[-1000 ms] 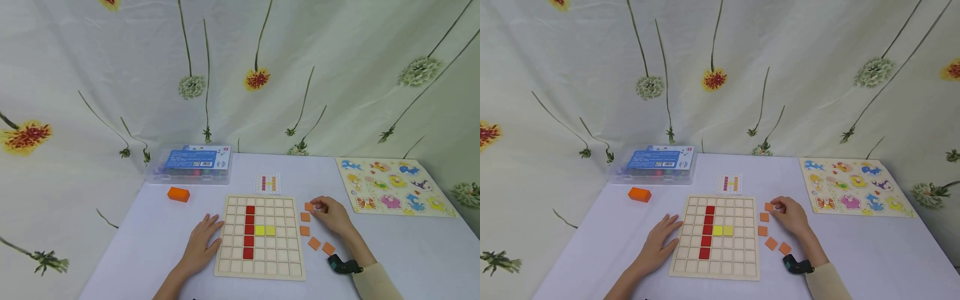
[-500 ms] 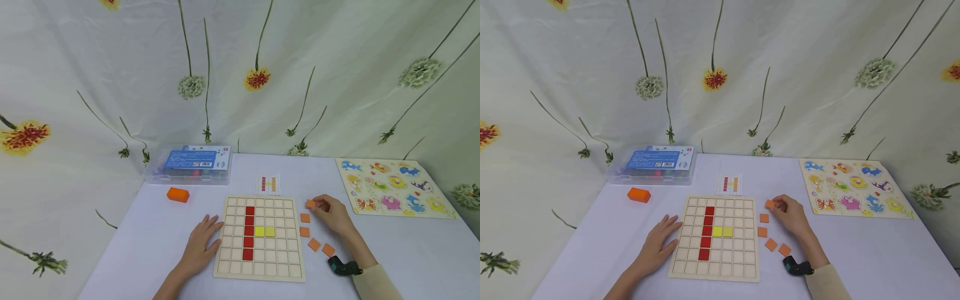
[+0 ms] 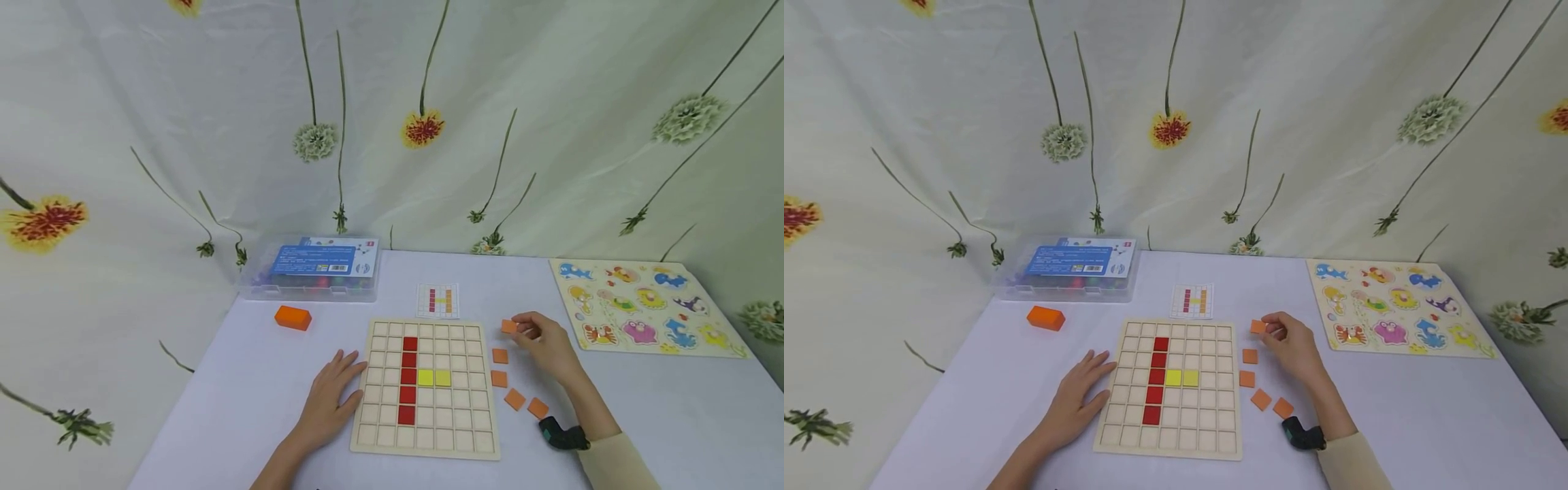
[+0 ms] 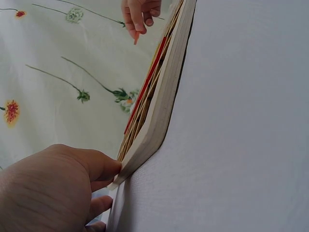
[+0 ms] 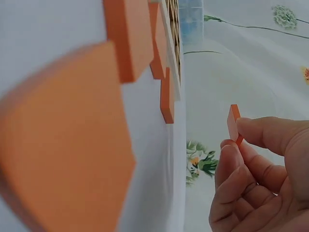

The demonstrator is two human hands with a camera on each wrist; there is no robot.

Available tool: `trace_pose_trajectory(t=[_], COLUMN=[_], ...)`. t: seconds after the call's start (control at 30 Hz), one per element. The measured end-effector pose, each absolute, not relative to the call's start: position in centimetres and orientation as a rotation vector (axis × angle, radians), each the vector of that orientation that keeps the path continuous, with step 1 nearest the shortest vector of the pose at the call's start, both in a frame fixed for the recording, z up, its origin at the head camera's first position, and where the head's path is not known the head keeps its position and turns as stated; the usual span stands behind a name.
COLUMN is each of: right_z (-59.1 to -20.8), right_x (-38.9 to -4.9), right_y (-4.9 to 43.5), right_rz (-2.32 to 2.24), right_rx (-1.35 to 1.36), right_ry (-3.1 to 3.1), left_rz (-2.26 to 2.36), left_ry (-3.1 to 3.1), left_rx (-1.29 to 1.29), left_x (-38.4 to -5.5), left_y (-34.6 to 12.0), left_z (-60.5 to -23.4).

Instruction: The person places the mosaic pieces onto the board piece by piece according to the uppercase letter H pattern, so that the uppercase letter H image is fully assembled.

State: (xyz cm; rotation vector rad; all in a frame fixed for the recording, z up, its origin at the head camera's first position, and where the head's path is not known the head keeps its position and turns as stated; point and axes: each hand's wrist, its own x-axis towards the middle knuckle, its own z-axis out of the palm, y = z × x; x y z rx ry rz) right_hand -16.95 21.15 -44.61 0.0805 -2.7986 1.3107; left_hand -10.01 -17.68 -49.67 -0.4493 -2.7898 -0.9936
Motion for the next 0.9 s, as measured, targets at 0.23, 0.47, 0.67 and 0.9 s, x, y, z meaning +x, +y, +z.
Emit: trace_pose_trajectory(t=[0.23,0.47,0.67,0.9], right_z=[-43.5,-43.1,-42.9,-43.1], right_x=[-16.6,-17.0,-17.3,-17.7], right_y=[19.9,18.5,17.3,15.9], right_rz=[1.305,1.31,1.334,1.381], right_rx=[0.156,0.214,0.238,0.206], right_ry=[-2.79,-2.78,-2.815,-2.869], left_rz=[-0.997,-0.993,-0.973,-0.98], left_ry=[-2.812,-2.815,-2.791,-2.786], left_rx=[-0.428,-0.422,-0.439,-0.444], left_x=[-9.8,-9.8,-9.9,-9.9], left_y=[-17.6,-17.6,-17.6,-17.5], left_z=[-49.8,-49.7,-49.7,-49.6])
